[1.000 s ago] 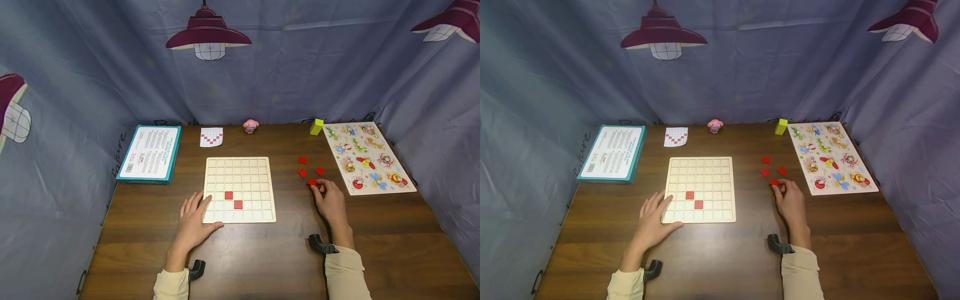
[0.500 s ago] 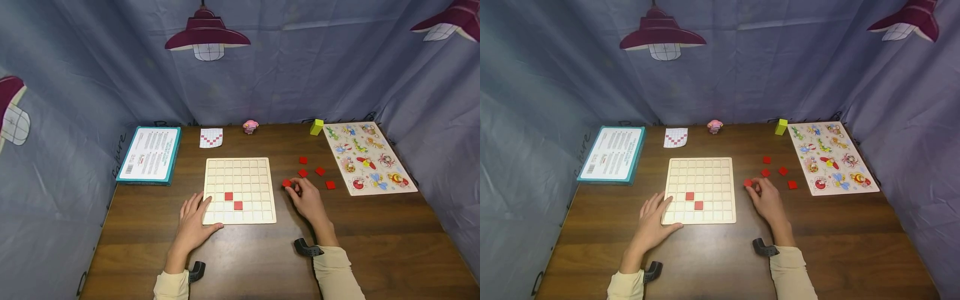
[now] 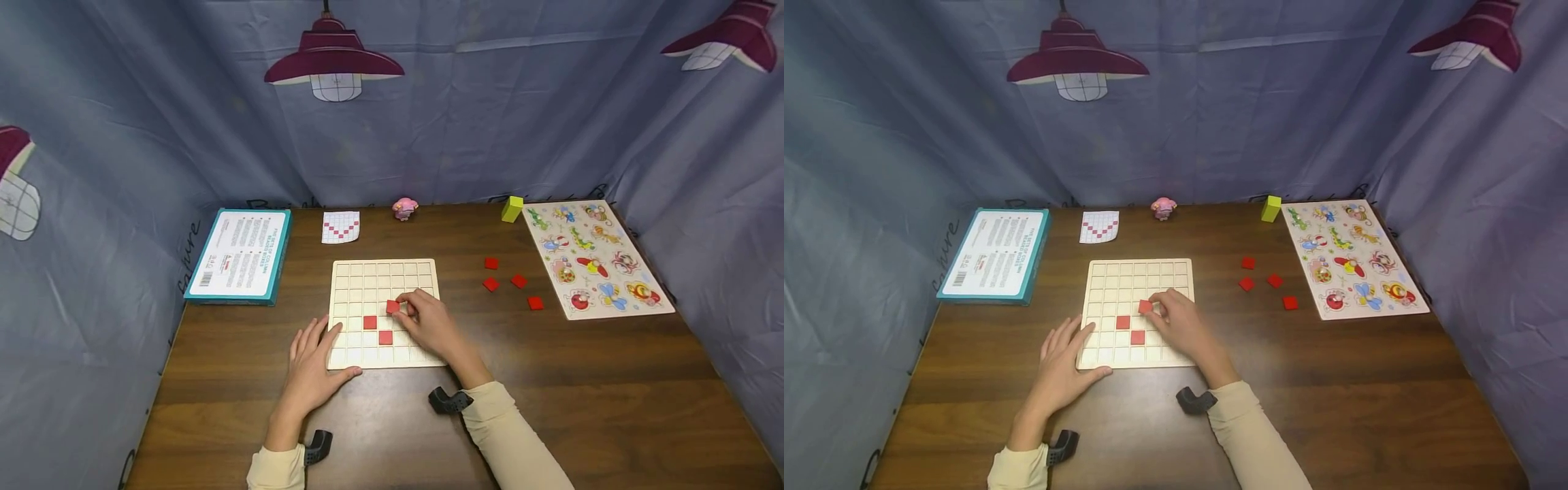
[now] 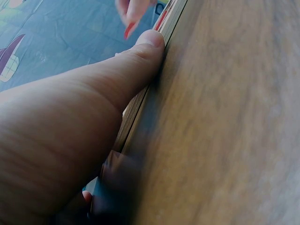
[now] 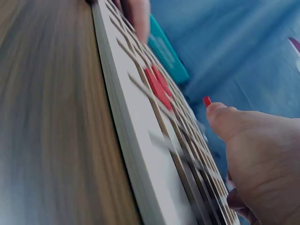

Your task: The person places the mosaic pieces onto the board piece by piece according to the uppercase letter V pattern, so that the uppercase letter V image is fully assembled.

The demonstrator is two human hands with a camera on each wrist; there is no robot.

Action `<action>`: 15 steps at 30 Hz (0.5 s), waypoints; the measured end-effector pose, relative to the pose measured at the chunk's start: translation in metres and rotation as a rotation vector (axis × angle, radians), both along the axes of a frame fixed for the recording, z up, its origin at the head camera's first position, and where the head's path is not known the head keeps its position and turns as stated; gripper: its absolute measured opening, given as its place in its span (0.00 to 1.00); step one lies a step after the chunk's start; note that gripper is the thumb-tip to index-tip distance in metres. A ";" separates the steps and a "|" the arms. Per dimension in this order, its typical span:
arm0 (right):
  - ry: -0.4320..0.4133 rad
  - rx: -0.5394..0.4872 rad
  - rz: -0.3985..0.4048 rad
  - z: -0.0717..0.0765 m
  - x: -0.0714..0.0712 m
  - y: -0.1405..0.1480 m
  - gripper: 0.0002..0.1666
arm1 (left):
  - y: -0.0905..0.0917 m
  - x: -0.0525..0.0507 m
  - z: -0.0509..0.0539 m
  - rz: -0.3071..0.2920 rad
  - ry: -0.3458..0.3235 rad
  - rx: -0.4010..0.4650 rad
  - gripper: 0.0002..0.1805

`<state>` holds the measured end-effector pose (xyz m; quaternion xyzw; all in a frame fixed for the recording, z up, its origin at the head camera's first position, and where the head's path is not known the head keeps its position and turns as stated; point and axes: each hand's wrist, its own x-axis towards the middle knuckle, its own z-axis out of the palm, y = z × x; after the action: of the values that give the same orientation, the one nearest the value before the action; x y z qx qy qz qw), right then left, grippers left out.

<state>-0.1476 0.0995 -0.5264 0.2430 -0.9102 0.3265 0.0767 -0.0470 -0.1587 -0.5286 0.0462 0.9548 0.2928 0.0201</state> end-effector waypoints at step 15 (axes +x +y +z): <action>-0.053 0.225 0.085 0.011 -0.011 -0.066 0.14 | 0.000 0.000 0.002 -0.005 -0.006 -0.015 0.52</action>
<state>-0.1590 0.0330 -0.5158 0.2796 -0.9317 0.2316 0.0111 -0.0473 -0.1591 -0.5270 0.0477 0.9568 0.2860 0.0238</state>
